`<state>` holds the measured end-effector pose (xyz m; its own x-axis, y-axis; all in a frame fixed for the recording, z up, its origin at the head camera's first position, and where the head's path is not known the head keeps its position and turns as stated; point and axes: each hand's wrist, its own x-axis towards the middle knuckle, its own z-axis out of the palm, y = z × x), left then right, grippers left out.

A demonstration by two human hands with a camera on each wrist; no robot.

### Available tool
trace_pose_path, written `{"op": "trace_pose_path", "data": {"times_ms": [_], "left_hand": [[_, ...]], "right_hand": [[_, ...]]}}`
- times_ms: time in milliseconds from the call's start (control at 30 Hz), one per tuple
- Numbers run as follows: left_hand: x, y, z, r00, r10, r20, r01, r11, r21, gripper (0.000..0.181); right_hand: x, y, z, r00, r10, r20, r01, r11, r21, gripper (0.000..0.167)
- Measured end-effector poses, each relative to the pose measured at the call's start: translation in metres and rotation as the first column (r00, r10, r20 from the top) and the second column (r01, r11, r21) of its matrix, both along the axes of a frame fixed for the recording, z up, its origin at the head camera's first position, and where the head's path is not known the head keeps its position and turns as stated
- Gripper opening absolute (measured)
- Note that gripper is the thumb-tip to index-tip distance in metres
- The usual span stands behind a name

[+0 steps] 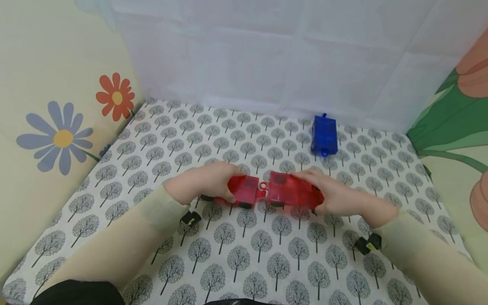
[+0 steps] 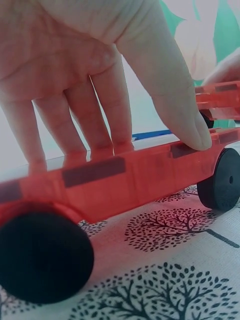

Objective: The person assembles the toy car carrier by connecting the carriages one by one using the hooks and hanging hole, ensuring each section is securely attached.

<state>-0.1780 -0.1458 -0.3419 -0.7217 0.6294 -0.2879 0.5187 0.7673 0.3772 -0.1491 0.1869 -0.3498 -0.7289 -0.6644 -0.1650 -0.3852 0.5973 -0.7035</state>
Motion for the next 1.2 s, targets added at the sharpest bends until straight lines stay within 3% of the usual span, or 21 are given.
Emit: {"op": "trace_pose_path", "data": {"times_ms": [433,667,900,1200], "left_hand": [[0.001,0.0,-0.001,1.0,0.01,0.005,-0.01,1.0,0.013,0.078],[0.0,0.0,-0.003,1.0,0.006,0.004,-0.006,1.0,0.012,0.078],[0.0,0.002,0.0,1.0,0.011,0.014,-0.011,1.0,0.002,0.079],[0.001,0.001,0.0,1.0,0.011,0.012,-0.011,1.0,-0.009,0.078]], "right_hand": [[0.006,0.0,-0.016,0.998,0.015,-0.067,-0.015,1.0,0.002,0.106],[0.008,0.0,-0.019,0.999,-0.018,-0.049,0.021,0.997,0.07,0.108],[0.008,0.0,-0.025,0.997,0.015,-0.078,-0.011,0.999,0.053,0.107],[0.004,0.002,-0.034,0.998,0.048,-0.046,-0.045,0.997,0.063,0.107]]}}
